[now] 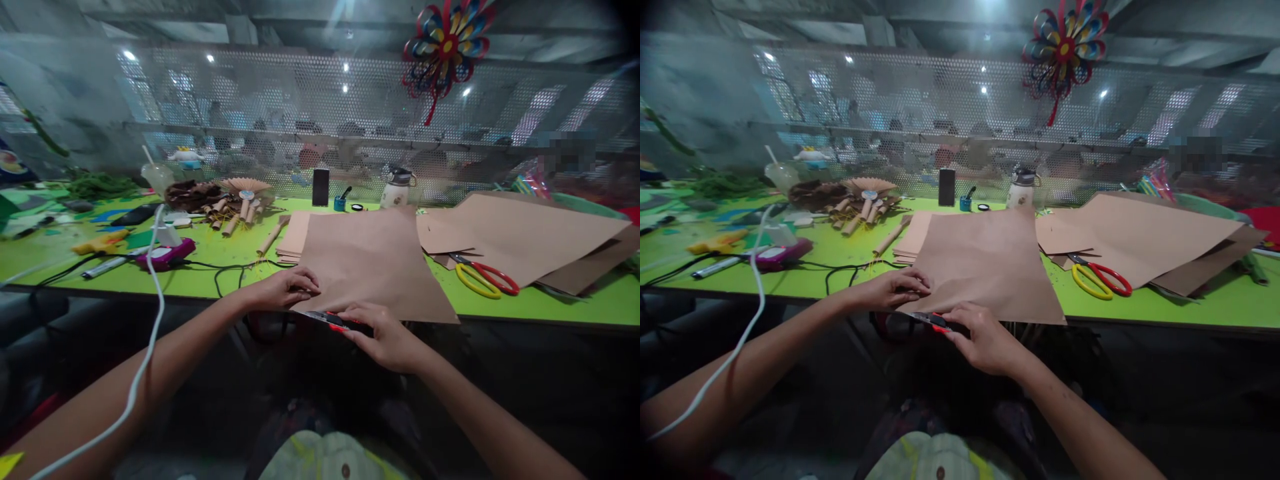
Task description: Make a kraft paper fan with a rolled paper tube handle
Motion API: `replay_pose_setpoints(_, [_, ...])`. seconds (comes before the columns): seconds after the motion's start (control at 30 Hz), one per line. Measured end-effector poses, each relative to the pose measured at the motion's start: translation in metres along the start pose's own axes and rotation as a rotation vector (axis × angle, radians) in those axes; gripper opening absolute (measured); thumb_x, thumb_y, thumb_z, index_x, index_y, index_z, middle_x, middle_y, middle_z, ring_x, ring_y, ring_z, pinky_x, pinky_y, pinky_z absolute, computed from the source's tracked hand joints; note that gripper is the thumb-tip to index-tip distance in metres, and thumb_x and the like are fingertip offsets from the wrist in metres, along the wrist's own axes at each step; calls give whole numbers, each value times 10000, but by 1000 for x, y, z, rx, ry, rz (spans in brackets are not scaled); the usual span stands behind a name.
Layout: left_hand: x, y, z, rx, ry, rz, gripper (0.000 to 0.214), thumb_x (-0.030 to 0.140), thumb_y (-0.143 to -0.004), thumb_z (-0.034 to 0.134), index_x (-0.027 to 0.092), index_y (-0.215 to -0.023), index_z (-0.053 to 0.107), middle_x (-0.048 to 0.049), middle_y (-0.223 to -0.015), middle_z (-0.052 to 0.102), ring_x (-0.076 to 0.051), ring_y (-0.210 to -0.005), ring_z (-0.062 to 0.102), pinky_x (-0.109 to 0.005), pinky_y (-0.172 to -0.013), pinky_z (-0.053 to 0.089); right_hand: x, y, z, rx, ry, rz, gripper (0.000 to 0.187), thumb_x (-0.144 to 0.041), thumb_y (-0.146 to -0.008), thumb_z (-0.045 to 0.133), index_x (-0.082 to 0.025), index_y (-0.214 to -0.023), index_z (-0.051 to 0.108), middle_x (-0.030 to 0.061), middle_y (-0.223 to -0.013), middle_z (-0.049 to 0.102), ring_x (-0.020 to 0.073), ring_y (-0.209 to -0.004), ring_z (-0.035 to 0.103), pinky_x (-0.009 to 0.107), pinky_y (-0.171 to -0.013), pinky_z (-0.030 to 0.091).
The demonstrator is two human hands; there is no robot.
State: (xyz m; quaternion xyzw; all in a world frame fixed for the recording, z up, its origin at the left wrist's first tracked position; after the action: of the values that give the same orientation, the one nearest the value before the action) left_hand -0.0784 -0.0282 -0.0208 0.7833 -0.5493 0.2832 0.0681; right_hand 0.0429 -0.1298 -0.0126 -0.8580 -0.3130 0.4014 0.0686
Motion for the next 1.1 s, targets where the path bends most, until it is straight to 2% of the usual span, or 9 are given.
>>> replay_pose_setpoints(0.43, [2, 0, -1, -3, 33, 0, 262, 273, -893, 522, 223, -1109, 662, -100, -1126, 580, -159, -1038, 563, -306, -940, 452, -7, -8, 6, 25, -15, -31, 259, -195, -868, 566, -211, -1114, 644, 78, -1094, 657, 201, -1018, 598, 353, -904, 466])
replay_pose_setpoints(0.63, [-2, 1, 0, -4, 16, -12, 256, 269, -891, 518, 216, -1096, 661, -95, -1127, 579, -153, -1039, 563, -292, -940, 448, -13, 1, 30, -98, -34, -16, 276, -198, -858, 576, -189, -1125, 646, 75, -999, 649, 172, -901, 612, 289, -817, 479])
replay_pose_setpoints(0.73, [-2, 2, -1, 1, 31, -43, 259, 305, -881, 539, 202, -1080, 667, -100, -1124, 589, -160, -1042, 569, -290, -940, 443, -16, 21, 24, -179, -63, -2, 263, -204, -856, 582, -197, -1108, 656, 67, -975, 647, 166, -891, 610, 281, -802, 484])
replay_pose_setpoints(0.83, [-3, 3, -7, 34, 86, -91, 264, 351, -872, 552, 184, -1033, 677, -101, -1111, 607, -169, -1031, 581, -284, -929, 447, -7, 46, -9, -227, -124, 47, 249, -257, -849, 609, -223, -1089, 664, 54, -987, 659, 163, -888, 620, 286, -810, 498])
replay_pose_setpoints(0.9, [-5, 5, -9, 56, 137, -129, 273, 370, -879, 537, 173, -1004, 678, -95, -1088, 623, -165, -997, 597, -267, -896, 459, 16, 58, -50, -107, -139, 152, 253, -289, -853, 604, -237, -1094, 663, 61, -1051, 660, 181, -946, 619, 305, -836, 504])
replay_pose_setpoints(1.0, [-9, 7, -13, 96, 176, -172, 298, 394, -902, 487, 163, -933, 673, -75, -1002, 653, -157, -929, 612, -244, -835, 469, 65, 69, -125, 259, -112, 299, 310, -355, -819, 635, -207, -1090, 660, 80, -1028, 674, 201, -897, 637, 318, -770, 529])
replay_pose_setpoints(1.1, [-14, 9, -13, 113, 153, -205, 333, 425, -913, 445, 161, -897, 647, -46, -885, 657, -150, -841, 607, -229, -773, 463, 121, 72, -183, 593, -68, 362, 453, -447, -749, 668, -141, -1082, 652, 102, -932, 685, 177, -696, 632, 319, -652, 534])
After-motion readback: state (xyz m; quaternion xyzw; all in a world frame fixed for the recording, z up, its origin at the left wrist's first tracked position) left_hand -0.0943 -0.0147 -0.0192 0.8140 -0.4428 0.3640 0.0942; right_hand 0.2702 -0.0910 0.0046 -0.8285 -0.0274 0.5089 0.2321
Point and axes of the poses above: each hand's wrist, its own y-axis away from the middle knuckle, its own z-axis out of the palm, x = y × z, the point moved 9 cm from there along -y, towards the middle knuckle
